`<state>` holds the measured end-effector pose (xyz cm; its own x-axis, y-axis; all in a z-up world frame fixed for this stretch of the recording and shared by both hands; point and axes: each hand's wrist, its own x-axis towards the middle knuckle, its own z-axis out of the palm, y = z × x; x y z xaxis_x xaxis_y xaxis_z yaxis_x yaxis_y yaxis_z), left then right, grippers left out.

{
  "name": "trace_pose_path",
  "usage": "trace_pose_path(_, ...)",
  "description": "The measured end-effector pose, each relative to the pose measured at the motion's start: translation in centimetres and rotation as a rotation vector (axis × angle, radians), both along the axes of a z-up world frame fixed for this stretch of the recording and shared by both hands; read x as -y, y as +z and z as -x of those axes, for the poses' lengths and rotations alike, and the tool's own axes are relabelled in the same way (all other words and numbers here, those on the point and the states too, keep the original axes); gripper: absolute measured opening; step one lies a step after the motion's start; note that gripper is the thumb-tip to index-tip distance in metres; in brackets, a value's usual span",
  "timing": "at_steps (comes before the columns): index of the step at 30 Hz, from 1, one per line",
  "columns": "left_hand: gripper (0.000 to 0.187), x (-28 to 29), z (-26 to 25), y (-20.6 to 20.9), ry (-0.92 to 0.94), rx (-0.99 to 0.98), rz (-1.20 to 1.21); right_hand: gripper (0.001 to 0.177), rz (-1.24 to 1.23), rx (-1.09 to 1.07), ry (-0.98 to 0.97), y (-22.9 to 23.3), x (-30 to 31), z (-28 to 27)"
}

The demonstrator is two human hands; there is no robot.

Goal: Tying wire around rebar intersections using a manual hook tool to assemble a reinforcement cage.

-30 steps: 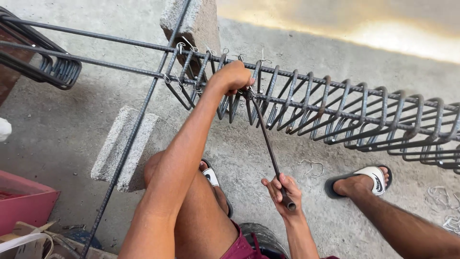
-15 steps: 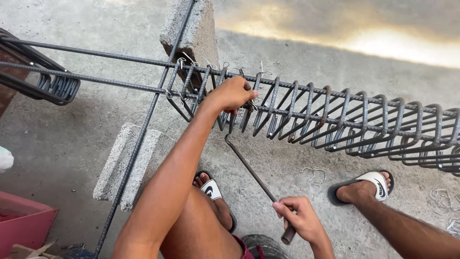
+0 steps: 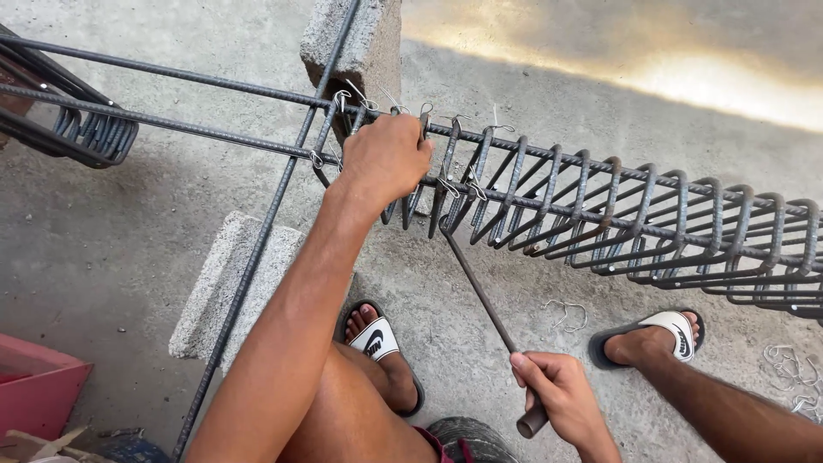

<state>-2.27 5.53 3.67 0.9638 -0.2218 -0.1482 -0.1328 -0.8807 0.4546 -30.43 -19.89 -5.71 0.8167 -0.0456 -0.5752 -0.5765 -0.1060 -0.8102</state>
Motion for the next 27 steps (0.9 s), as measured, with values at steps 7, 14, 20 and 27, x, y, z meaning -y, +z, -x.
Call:
trace_pose_path(7,0.027,-1.0,0.0,-0.7,-0.005,-0.004,-0.021,0.046,0.05,0.098,-0.032,-1.4,0.2,-1.0)
trace_pose_path(14,0.029,-0.8,0.3,-0.9,-0.042,-0.03,-0.08,0.048,0.005,0.104,-0.033,0.4,-2.2,-3.3)
trace_pose_path(20,0.027,-0.3,-0.3,-1.1,-0.051,0.004,0.011,0.049,-0.01,0.091,-0.056,1.0,-6.1,-6.3)
trace_pose_path(27,0.028,-0.3,-0.3,-1.2,-0.055,0.065,-0.025,0.049,-0.152,0.17,-0.196,-0.2,-9.2,-6.5)
